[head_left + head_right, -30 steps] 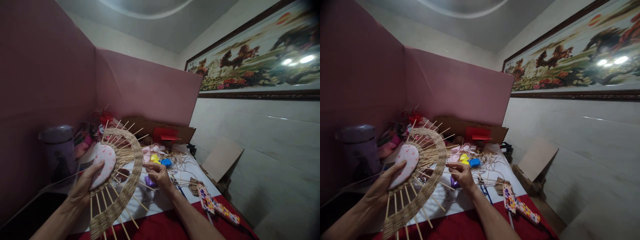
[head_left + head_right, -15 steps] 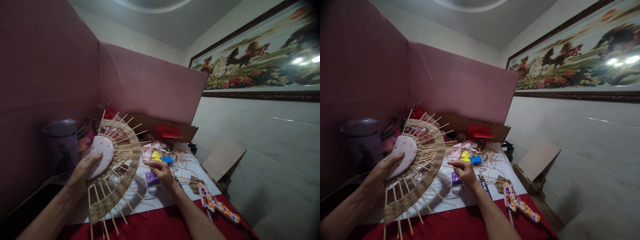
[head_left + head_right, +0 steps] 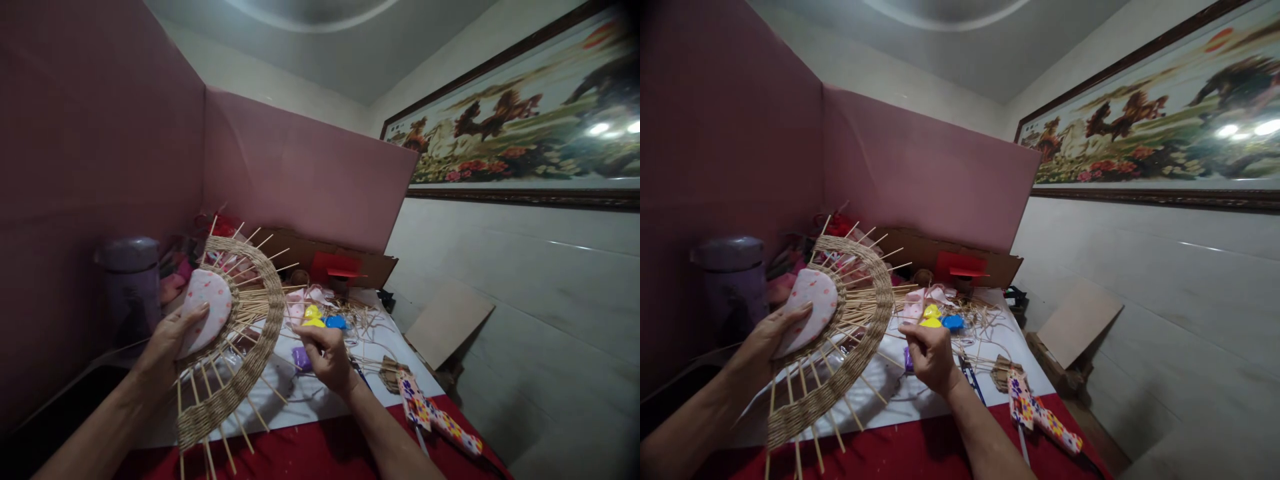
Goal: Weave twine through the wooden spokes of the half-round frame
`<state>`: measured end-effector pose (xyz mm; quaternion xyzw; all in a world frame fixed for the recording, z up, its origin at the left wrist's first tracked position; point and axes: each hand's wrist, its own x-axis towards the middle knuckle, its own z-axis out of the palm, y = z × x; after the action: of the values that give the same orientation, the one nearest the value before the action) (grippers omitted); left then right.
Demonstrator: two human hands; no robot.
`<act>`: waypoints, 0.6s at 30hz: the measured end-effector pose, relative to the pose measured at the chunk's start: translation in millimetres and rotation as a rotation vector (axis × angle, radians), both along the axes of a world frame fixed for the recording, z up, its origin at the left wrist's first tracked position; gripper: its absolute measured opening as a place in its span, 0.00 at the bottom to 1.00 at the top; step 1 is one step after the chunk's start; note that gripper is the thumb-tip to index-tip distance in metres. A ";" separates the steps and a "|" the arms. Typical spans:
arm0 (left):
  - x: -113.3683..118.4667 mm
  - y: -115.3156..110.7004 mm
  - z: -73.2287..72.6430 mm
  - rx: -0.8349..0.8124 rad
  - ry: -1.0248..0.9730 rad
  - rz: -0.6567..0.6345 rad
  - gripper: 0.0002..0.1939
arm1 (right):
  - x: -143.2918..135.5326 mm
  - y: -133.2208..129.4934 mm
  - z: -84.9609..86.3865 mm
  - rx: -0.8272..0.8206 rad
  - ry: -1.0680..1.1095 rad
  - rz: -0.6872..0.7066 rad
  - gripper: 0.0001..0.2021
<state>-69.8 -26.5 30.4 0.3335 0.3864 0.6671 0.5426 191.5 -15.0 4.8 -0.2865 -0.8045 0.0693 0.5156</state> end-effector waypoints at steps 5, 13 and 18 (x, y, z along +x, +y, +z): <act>-0.5 -3.3 6.0 0.043 -0.042 0.005 0.20 | 1.8 -6.6 11.1 0.215 -0.221 -0.133 0.14; 10.2 -8.6 14.2 -0.007 -0.034 0.082 0.18 | -8.1 -16.0 12.3 0.383 -0.414 -0.218 0.16; 9.8 -9.5 11.3 -0.002 -0.053 0.065 0.18 | -8.1 -17.3 9.1 0.355 -0.362 -0.207 0.15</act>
<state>-60.0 -36.1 41.7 0.3024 0.3833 0.6926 0.5310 183.4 -32.3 13.8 -0.2800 -0.8496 -0.1780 0.4099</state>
